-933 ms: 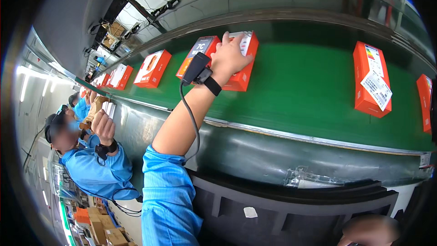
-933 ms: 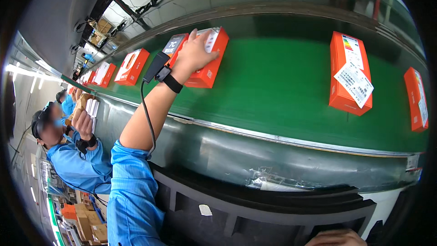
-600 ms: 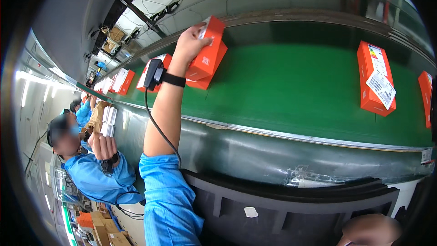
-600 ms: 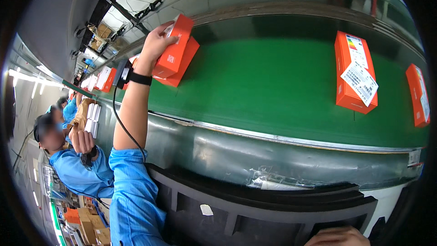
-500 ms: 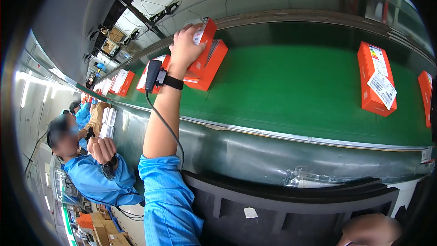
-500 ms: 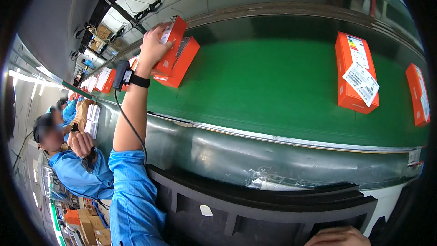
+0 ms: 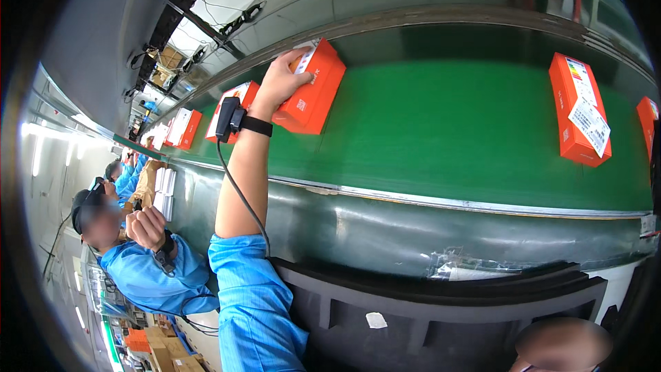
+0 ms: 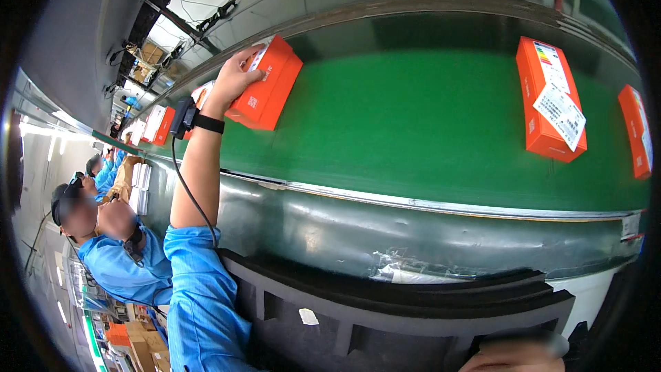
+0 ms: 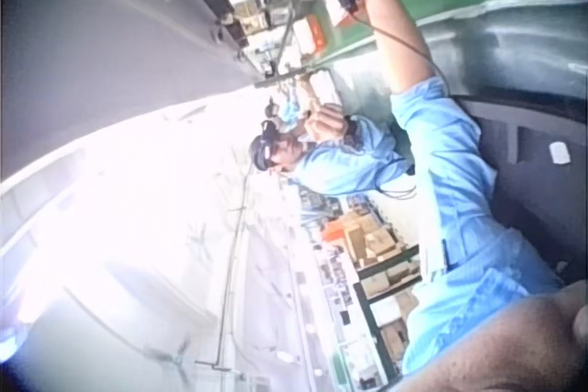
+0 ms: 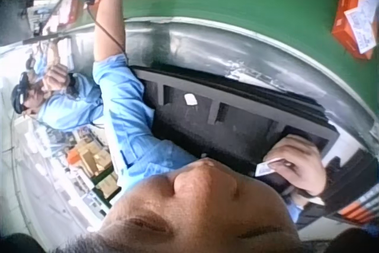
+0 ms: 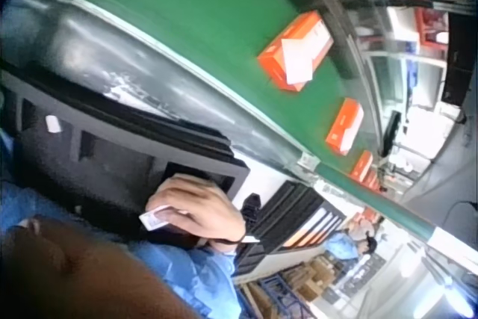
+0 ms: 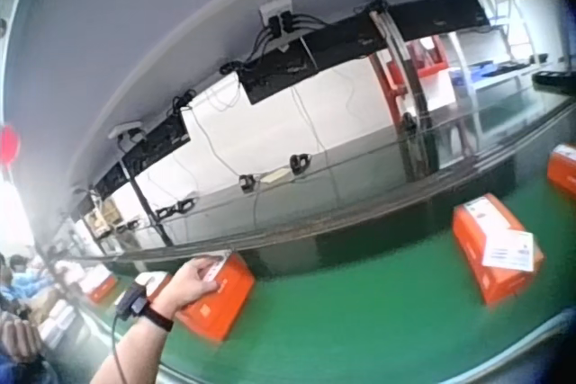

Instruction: Handling and applying labels to smartphone boxes on a factory assembly line.

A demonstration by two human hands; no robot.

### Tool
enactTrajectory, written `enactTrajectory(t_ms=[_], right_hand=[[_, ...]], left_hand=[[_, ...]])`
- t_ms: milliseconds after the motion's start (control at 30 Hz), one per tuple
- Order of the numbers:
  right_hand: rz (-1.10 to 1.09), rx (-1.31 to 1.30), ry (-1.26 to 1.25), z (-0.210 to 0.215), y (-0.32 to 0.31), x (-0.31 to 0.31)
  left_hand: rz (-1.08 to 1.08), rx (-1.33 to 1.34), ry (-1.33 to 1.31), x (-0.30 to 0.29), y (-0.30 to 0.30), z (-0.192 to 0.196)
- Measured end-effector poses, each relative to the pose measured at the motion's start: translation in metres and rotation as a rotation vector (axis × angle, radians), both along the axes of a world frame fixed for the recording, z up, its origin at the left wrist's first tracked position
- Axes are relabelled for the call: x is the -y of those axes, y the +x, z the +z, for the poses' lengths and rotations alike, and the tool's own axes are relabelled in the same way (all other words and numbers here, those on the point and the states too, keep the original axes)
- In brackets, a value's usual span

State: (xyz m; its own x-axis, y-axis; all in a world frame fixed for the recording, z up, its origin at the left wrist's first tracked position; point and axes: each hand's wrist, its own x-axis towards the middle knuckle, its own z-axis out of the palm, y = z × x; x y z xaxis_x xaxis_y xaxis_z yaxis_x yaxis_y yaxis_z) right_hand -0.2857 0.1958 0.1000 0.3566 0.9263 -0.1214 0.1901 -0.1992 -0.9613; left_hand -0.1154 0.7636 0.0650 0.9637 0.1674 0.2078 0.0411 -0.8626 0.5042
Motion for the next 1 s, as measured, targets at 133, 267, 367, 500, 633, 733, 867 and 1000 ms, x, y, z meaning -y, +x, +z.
enactTrajectory(t_ms=[133, 267, 367, 500, 633, 733, 867, 1000], right_hand=[[0.016, -0.003, 0.001, 0.000, -0.002, -0.006], [0.008, -0.003, 0.003, -0.001, -0.003, -0.014], [0.012, -0.013, -0.008, 0.000, -0.005, -0.018], [0.006, -0.015, -0.004, -0.001, -0.007, -0.027], [-0.011, -0.042, -0.010, -0.006, 0.001, -0.037], [-0.004, -0.021, 0.001, 0.001, -0.007, -0.040], [-0.004, -0.018, -0.005, 0.000, -0.002, -0.043], [0.018, -0.025, 0.006, -0.002, -0.001, -0.052]], left_hand=[[-0.064, -0.001, -0.170, -0.022, 0.008, -0.017], [-0.076, 0.059, 0.146, -0.018, 0.015, -0.033], [0.023, 0.107, 0.366, -0.012, 0.010, -0.057], [0.001, 0.090, 0.341, -0.015, 0.010, -0.060], [-0.037, -0.067, -0.198, -0.003, 0.014, -0.049], [-0.247, -0.052, -1.246, -0.016, -0.004, -0.006], [0.124, -0.073, -1.173, -0.040, 0.002, -0.028], [0.132, -0.041, -0.782, -0.063, -0.007, -0.047]])
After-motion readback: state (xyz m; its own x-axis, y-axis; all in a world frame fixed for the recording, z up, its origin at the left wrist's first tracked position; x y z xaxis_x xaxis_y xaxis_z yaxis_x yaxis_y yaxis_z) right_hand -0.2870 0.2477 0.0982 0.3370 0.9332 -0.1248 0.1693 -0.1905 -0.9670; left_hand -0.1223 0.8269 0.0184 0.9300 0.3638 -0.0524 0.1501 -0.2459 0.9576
